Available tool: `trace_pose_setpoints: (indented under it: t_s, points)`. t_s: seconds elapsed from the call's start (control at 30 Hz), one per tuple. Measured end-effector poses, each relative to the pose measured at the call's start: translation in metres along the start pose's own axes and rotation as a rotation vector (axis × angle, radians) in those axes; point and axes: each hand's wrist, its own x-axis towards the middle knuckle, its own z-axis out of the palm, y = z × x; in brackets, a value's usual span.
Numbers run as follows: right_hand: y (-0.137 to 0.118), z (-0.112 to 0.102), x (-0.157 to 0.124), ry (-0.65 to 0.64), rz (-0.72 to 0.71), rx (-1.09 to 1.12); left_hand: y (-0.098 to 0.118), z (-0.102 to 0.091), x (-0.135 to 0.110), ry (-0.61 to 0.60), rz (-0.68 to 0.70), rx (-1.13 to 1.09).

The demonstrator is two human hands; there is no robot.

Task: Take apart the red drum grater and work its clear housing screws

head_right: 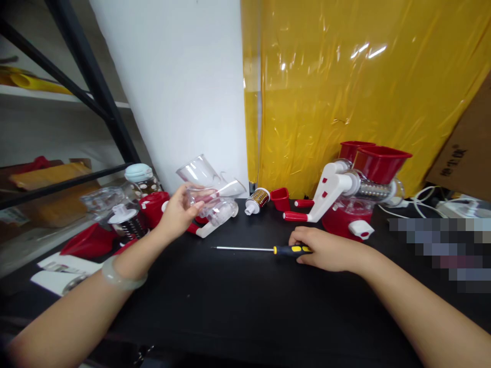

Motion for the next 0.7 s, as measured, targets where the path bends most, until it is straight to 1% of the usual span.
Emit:
trace_pose_setpoints:
  t_s: [0.03,0.13,0.33,0.53,0.7]
  points:
    - [0.0,0.0,0.0,0.001,-0.002,0.001,-0.001,0.0,0.0,-0.006,-0.031,-0.015]
    - [0.0,0.002,0.001,0.008,-0.004,0.007,-0.003,0.001,-0.002,-0.079,-0.163,-0.039]
    - [-0.002,0.004,0.003,0.024,-0.014,0.035,-0.009,0.003,-0.005,-0.156,-0.229,-0.275]
    - [-0.005,0.008,0.004,0.002,-0.029,0.021,-0.008,0.009,-0.011,-0.163,-0.33,-0.36]
    - [-0.001,0.012,0.005,0.029,-0.049,0.023,-0.008,0.019,-0.019,-0.151,-0.424,-0.378]
